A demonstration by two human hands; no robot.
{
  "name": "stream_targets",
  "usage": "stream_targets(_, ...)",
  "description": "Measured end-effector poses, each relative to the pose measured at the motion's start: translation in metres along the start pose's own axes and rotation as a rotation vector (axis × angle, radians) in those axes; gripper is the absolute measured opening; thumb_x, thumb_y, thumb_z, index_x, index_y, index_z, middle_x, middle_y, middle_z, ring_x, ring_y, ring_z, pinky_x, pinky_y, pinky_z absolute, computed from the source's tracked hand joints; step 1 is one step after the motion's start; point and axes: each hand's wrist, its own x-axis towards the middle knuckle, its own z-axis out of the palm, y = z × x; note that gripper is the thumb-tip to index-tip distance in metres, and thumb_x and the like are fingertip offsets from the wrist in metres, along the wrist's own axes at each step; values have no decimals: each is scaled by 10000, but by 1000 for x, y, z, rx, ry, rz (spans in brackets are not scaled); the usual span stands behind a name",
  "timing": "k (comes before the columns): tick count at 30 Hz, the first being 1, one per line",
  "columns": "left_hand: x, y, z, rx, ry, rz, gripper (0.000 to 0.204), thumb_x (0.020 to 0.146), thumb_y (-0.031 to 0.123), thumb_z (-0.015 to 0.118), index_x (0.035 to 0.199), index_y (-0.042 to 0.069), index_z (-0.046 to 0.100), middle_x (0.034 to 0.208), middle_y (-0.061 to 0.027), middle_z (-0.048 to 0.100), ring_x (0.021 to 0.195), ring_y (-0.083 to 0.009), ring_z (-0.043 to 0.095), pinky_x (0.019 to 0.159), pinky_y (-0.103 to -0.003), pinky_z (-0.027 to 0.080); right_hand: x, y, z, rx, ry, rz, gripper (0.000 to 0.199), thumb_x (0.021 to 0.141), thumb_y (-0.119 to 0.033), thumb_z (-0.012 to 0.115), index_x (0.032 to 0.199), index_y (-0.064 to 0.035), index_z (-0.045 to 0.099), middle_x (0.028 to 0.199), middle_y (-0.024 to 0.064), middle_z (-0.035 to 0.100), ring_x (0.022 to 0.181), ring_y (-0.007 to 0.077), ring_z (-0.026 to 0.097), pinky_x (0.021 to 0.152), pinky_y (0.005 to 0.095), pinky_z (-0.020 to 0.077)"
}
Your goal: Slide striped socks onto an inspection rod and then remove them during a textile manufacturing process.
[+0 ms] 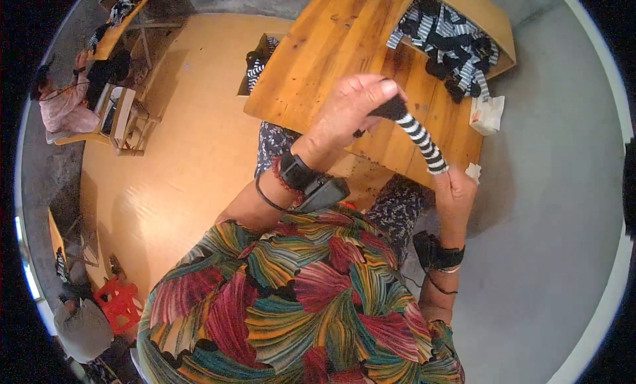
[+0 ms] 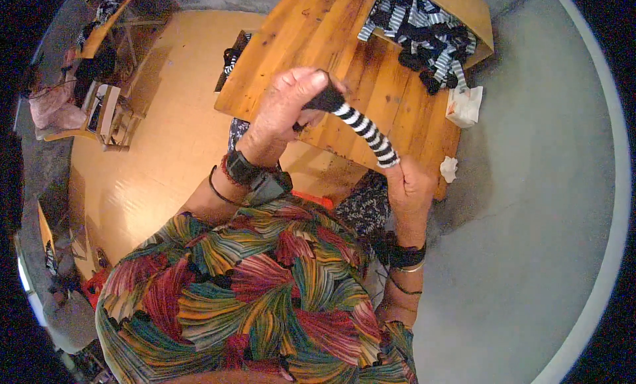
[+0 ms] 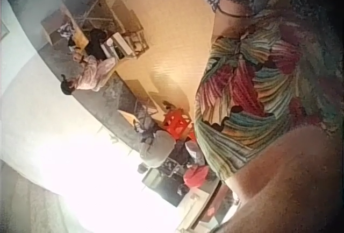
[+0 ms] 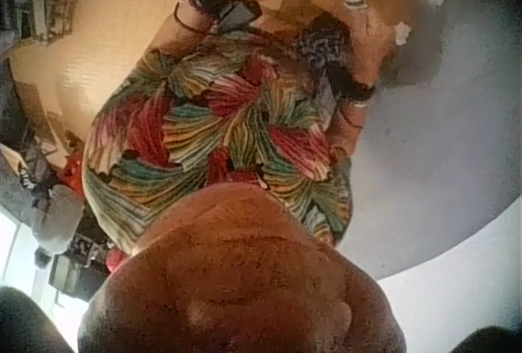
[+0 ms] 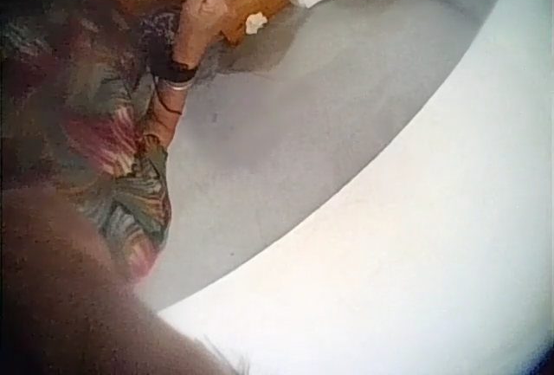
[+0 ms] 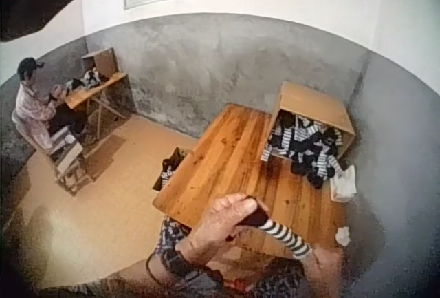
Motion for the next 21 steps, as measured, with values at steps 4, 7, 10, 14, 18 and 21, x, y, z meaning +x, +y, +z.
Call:
stream_targets(4, 2, -1, 7, 187, 39, -41, 184, 807, 238, 587, 795, 55, 593, 578, 44, 485, 424, -31, 359, 382, -165, 273, -3, -4, -2, -183, 21, -78, 206, 816, -154, 545, 688, 4, 514, 524, 68, 395, 513, 91, 400, 465, 286, 340)
stream_targets(7, 1, -12, 13, -54, 155, -16, 181, 808, 235, 583, 816, 55, 579, 603, 31, 502, 436, -34, 382, 389, -160, 284, -7, -3, 19, 72, 18, 19, 228, 817, -146, 542, 654, 3, 483, 524, 36, 408, 515, 90, 405, 460, 282, 334)
stream_targets(10, -3, -27, 21, -247, 140, 85, 180, 813, 236, 574, 829, 58, 568, 631, 20, 514, 455, -32, 396, 395, -158, 285, -16, 14, 39, 394, -14, 181, 246, 820, -155, 530, 619, -25, 472, 537, -34, 419, 506, 68, 391, 448, 242, 302)
stream_targets(14, -11, -33, 25, -217, 30, 48, 217, 825, 250, 559, 891, 45, 583, 663, 23, 522, 477, -27, 394, 398, -165, 267, -23, 4, 62, 816, -174, 513, 202, 806, -195, 496, 636, -93, 456, 519, -35, 382, 436, 83, 349, 434, 218, 282)
stream_targets(18, -20, -30, 33, -187, 16, 10, 236, 808, 262, 567, 884, 41, 598, 641, 43, 515, 424, -11, 344, 370, -161, 236, -28, -1, 84, 1328, -498, 585, 270, 802, -279, 504, 620, -94, 428, 488, -31, 347, 412, 85, 328, 405, 222, 259)
stream_targets(21, -17, -22, 33, -113, 70, 36, 231, 813, 248, 556, 885, 33, 603, 653, 44, 527, 458, -13, 378, 395, -156, 263, -27, -10, 90, 1529, -607, 550, 286, 802, -296, 508, 622, -88, 431, 481, -24, 353, 404, 87, 316, 407, 220, 249)
